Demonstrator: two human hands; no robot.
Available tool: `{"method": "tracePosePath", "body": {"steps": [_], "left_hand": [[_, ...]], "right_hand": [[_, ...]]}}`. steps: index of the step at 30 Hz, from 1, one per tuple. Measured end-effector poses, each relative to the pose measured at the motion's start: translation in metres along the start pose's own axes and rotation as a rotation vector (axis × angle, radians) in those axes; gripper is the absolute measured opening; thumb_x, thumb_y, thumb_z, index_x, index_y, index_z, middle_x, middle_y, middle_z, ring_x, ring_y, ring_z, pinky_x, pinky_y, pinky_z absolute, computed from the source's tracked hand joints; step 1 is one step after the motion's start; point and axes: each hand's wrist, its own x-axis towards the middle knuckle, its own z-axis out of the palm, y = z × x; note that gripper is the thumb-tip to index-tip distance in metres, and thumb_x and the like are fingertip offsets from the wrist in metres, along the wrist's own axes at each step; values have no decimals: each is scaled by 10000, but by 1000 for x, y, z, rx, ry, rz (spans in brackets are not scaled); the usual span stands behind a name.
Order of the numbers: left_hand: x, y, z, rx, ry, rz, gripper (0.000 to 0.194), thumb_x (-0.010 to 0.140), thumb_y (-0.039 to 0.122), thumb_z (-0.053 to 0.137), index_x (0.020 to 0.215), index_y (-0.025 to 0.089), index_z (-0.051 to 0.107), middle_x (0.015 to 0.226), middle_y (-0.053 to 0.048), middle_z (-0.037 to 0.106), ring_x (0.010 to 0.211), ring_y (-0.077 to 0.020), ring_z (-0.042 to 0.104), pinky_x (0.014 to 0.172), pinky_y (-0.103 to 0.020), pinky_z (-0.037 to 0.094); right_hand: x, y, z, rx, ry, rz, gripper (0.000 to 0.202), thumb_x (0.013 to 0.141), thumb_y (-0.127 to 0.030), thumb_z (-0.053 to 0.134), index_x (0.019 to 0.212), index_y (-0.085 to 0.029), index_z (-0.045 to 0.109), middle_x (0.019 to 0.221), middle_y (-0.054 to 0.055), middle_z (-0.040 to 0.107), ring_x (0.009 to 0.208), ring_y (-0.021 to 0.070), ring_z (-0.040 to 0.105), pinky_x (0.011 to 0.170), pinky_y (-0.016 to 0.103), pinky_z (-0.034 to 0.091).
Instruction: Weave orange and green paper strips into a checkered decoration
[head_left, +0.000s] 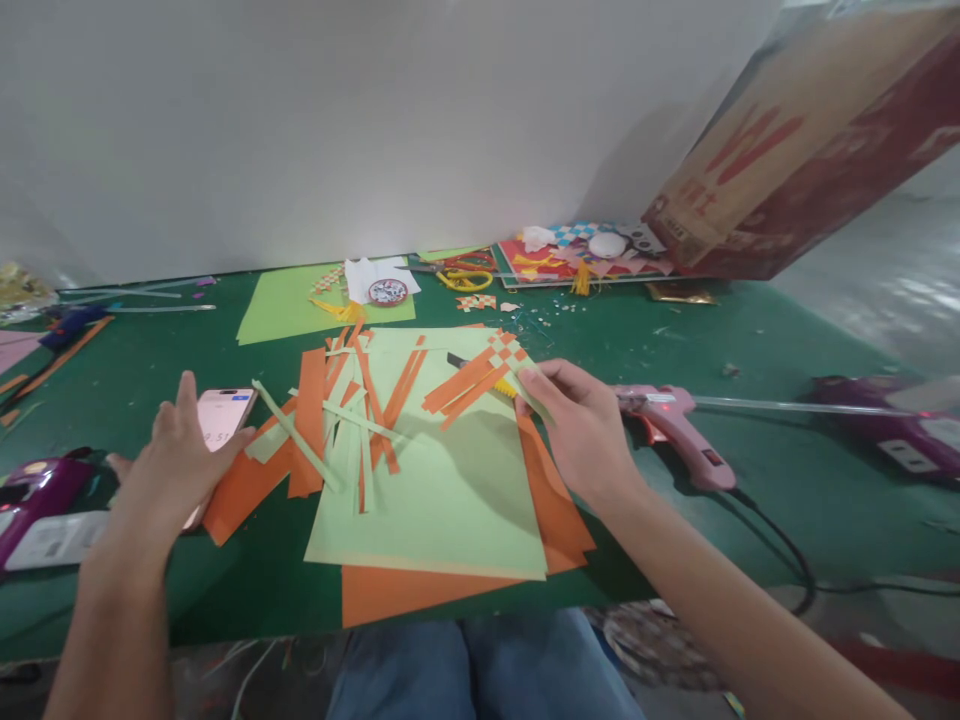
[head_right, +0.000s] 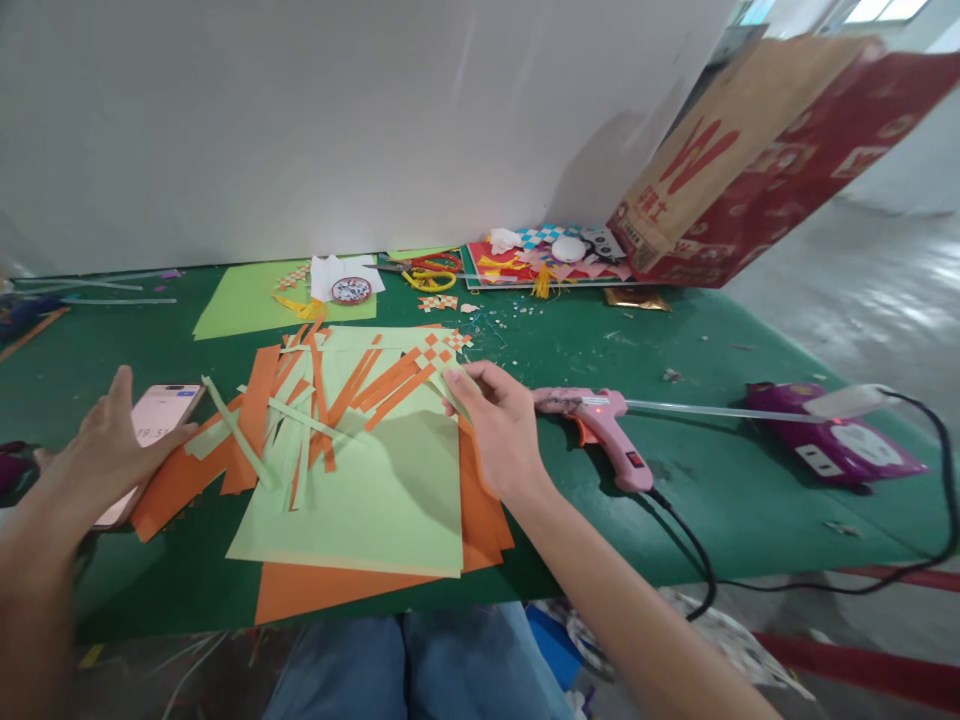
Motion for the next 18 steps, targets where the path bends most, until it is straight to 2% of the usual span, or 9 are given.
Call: {"method": "tracePosePath", "body": {"steps": [4,7,18], "left_hand": [[5,9,-5,67,-81,-63,862,847,629,308,1472,129,-12,1498,-246,202,1298,-502,285,967,-733,176],[11,13,-6,152,-76,-104,791,871,558,305,1473,161,-21,1508,-197,216,1292,-466,326,1002,-683,198],[25,17,-4,219,-76,-8,757,875,511,298,1471,117,50,1467,-241,281,1232,-471,410,963,-637,298]], "right_hand": [[0,0,1,16,0,8,220,737,-345,654,617,-186,561,539,-38,497,550,88,437,575,239,370],[1,-1,2,37,14,14,215,714,-341,664,607,-182,566,532,-40,494,542,82,437,569,233,380],[0,-3,2,-2,6,19,231,707,-358,658,600,-182,554,537,-40,491,533,80,437,562,233,390]]}}
